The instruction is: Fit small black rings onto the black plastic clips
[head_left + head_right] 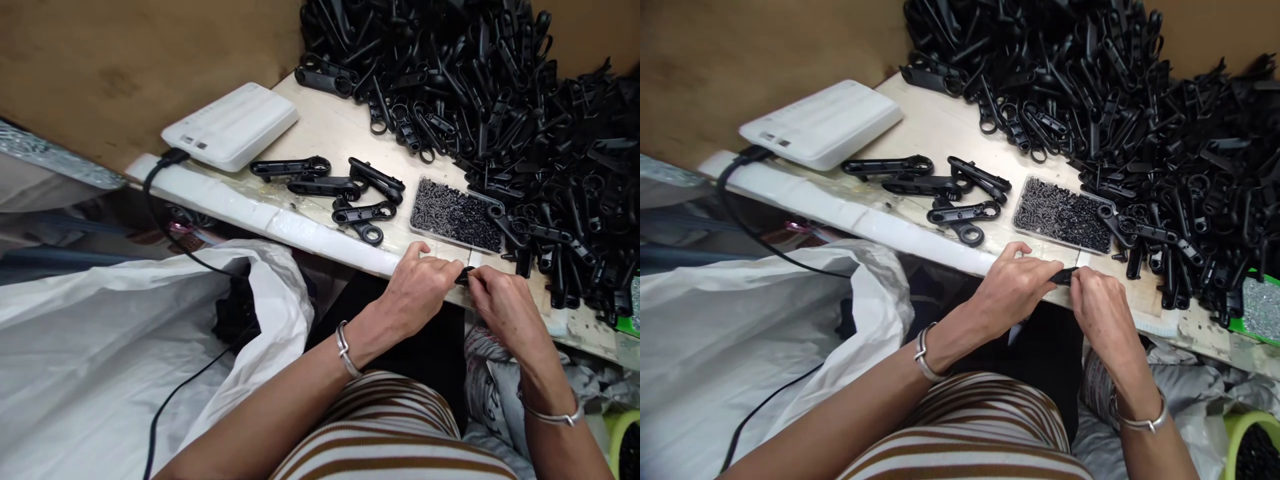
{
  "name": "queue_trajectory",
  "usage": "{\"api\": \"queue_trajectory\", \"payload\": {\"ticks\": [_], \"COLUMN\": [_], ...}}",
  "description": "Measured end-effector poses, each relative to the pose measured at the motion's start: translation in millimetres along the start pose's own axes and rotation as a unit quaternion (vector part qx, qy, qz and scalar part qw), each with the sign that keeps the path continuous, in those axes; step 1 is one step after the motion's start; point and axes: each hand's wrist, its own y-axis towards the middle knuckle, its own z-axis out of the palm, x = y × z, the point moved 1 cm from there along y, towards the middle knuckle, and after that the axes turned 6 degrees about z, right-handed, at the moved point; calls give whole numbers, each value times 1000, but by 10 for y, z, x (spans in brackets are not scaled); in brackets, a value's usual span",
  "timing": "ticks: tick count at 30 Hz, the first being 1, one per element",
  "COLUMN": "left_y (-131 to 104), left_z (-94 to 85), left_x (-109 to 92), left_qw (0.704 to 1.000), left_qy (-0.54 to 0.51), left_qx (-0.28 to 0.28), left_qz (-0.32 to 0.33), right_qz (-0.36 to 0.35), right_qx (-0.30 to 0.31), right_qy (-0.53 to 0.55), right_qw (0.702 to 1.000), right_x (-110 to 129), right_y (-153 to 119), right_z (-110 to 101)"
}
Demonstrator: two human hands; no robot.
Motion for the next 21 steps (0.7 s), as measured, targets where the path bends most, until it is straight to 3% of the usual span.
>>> {"api": "queue_trajectory", "payload": {"ticks": [5, 10, 13, 15, 17, 19, 21], "left_y": [-3, 2, 8, 11, 11, 8, 4], "left_z": [19, 9, 4, 14, 30, 37, 29], "left_x": [17, 14, 10, 12, 19, 24, 25], "left_qw": [1000, 999, 999, 999, 1000, 1000, 1000], "left_qy": [-5, -28, -35, -32, -23, -14, -13], "left_qx": [-15, -16, -10, -7, -6, -10, -21], "left_qz": [14, 17, 11, 6, 0, -5, -12], "right_qz": [-5, 28, 31, 33, 37, 51, 94], "right_qx": [24, 30, 10, -1, 5, 21, 35], "right_qy": [-91, -185, -195, -181, -119, 25, 235], "right_qw": [996, 982, 980, 983, 992, 998, 967], "right_x": [89, 380, 514, 484, 342, 137, -54], "right_y": [3, -34, -14, 18, 43, 40, -1], "right_z": [-54, -96, -99, -90, -64, -12, 68]}}
